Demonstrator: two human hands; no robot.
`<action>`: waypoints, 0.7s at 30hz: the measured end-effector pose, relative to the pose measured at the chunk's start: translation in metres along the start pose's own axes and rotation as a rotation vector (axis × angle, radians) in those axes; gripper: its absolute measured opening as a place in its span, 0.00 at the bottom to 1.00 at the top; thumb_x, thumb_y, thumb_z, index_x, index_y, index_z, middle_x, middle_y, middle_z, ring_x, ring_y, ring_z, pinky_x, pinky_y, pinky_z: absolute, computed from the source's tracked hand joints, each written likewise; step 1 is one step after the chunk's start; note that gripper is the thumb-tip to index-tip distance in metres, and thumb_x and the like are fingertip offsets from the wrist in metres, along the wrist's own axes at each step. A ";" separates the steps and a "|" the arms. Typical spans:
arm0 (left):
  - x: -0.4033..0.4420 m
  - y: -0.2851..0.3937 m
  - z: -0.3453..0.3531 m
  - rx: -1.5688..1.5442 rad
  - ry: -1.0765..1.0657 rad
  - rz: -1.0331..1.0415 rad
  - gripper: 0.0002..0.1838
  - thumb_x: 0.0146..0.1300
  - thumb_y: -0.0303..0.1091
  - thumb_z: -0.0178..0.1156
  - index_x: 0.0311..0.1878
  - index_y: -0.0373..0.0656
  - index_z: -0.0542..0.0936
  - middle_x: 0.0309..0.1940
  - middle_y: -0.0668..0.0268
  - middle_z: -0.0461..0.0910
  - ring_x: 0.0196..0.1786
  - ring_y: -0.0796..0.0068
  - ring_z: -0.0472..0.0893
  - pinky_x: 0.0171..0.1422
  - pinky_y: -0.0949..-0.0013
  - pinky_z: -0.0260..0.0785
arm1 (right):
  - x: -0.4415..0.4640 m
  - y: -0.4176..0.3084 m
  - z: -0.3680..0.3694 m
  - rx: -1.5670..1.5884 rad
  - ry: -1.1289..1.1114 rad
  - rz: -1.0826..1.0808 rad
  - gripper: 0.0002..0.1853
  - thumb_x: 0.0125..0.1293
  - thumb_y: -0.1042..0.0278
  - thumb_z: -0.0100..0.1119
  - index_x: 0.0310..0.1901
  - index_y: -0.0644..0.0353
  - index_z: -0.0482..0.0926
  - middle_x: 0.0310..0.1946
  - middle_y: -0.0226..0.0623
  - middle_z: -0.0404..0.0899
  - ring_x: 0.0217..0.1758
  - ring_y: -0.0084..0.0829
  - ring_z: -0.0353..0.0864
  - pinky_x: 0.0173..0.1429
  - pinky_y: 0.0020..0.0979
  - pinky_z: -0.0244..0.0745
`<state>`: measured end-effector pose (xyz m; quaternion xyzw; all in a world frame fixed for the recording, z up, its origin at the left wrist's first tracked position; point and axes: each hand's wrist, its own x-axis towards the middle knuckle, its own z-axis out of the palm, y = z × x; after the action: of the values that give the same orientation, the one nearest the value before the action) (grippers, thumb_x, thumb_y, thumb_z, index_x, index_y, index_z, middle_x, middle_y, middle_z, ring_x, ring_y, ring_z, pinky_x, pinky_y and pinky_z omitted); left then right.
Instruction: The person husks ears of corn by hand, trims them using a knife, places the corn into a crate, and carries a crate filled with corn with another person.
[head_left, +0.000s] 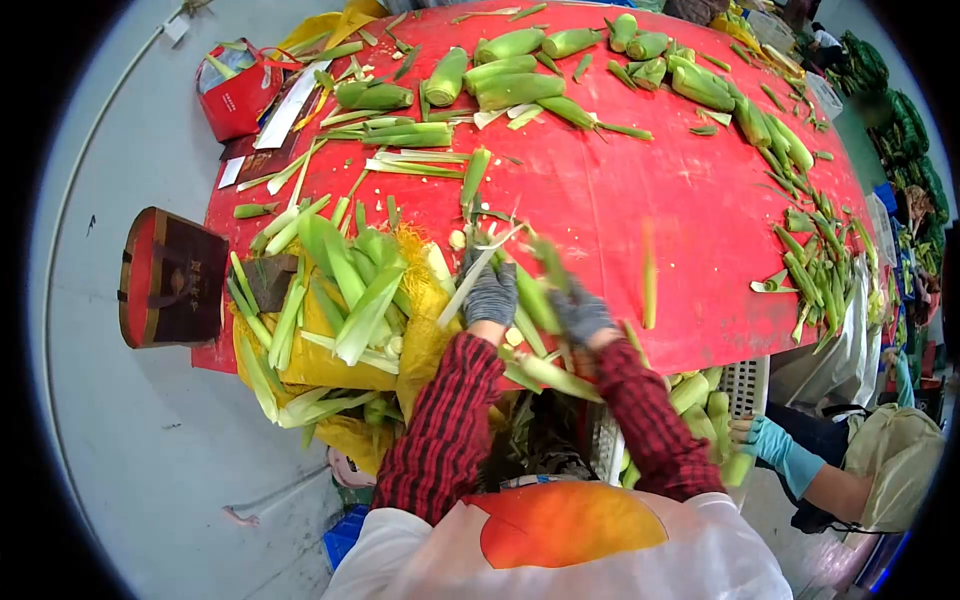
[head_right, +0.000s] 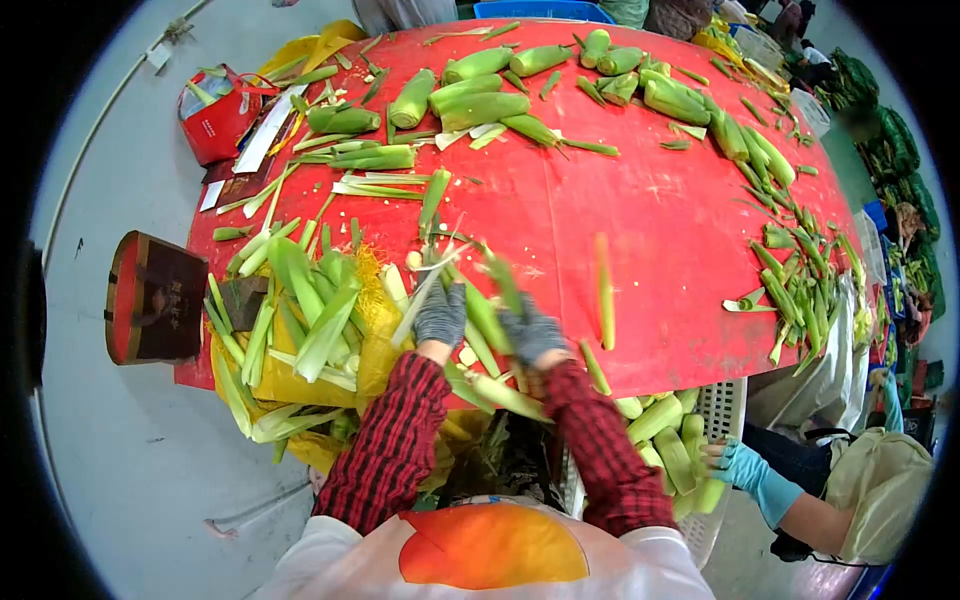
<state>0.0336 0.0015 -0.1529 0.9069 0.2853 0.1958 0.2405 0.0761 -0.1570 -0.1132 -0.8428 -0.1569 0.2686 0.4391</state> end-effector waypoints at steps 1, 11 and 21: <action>0.000 -0.005 0.013 -0.051 -0.015 0.030 0.25 0.59 0.42 0.45 0.54 0.34 0.63 0.52 0.47 0.64 0.56 0.52 0.63 0.62 0.58 0.52 | 0.016 0.002 0.036 -0.006 0.015 0.019 0.24 0.60 0.46 0.43 0.54 0.52 0.63 0.36 0.55 0.74 0.43 0.49 0.74 0.43 0.41 0.68; -0.015 -0.012 -0.175 -0.864 0.190 0.134 0.23 0.60 0.39 0.46 0.55 0.35 0.64 0.52 0.58 0.67 0.57 0.67 0.64 0.61 0.67 0.53 | -0.054 -0.143 0.097 0.591 -0.292 -0.413 0.29 0.62 0.52 0.44 0.60 0.60 0.54 0.46 0.50 0.70 0.49 0.32 0.71 0.50 0.30 0.66; -0.179 -0.299 -0.194 -0.361 0.429 -0.725 0.30 0.57 0.42 0.47 0.60 0.35 0.56 0.59 0.51 0.58 0.61 0.58 0.58 0.63 0.66 0.49 | -0.107 -0.204 0.190 -0.185 -0.590 -0.497 0.33 0.59 0.49 0.46 0.61 0.59 0.50 0.37 0.54 0.74 0.38 0.40 0.76 0.45 0.34 0.68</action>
<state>-0.3242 0.1705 -0.1991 0.6311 0.5888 0.3291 0.3831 -0.1278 0.0291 -0.0007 -0.7018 -0.4991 0.3697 0.3489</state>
